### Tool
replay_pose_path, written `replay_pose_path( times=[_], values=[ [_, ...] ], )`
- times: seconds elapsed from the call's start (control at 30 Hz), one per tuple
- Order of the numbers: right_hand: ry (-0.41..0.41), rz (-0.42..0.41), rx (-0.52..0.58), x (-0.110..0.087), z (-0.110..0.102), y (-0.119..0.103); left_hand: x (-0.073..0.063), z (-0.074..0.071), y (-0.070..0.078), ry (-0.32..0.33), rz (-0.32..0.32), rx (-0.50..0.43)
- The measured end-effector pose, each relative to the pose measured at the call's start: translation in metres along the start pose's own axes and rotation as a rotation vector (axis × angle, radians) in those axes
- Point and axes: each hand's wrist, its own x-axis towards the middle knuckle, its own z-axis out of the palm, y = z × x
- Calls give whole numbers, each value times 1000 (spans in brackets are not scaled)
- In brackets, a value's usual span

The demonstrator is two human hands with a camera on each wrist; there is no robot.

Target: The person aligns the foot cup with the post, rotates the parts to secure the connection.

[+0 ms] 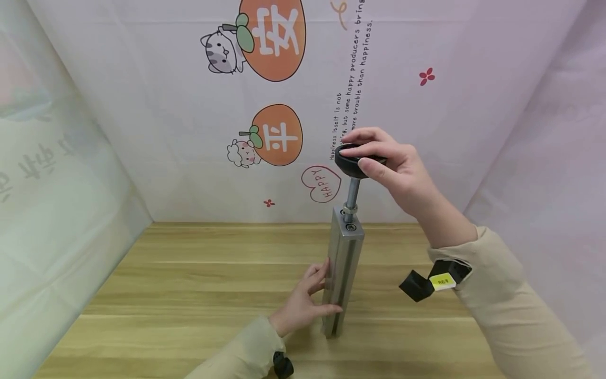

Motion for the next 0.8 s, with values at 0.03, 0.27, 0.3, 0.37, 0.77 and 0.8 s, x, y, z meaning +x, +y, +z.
replay_pose_path(
  times=[0.03, 0.27, 0.3, 0.37, 0.77, 0.8],
  values=[
    [2, 15, -11, 1, 0, -2, 0, 0, 1, 1, -7, -1],
    [37, 139, -129, 5, 6, -14, -2, 0, 1, 12, -1, 8],
    [38, 149, -162, 6, 7, -15, -2, 0, 1, 15, 8, 14],
    [39, 157, -232, 7, 8, -18, -2, 1, 0, 19, 22, 18],
    [71, 138, -437, 8, 12, -19, -2, 0, 0, 12, 5, 0],
    [83, 136, -456, 7, 13, -20, -2, 0, -1, 9, 3, -3]
  ],
)
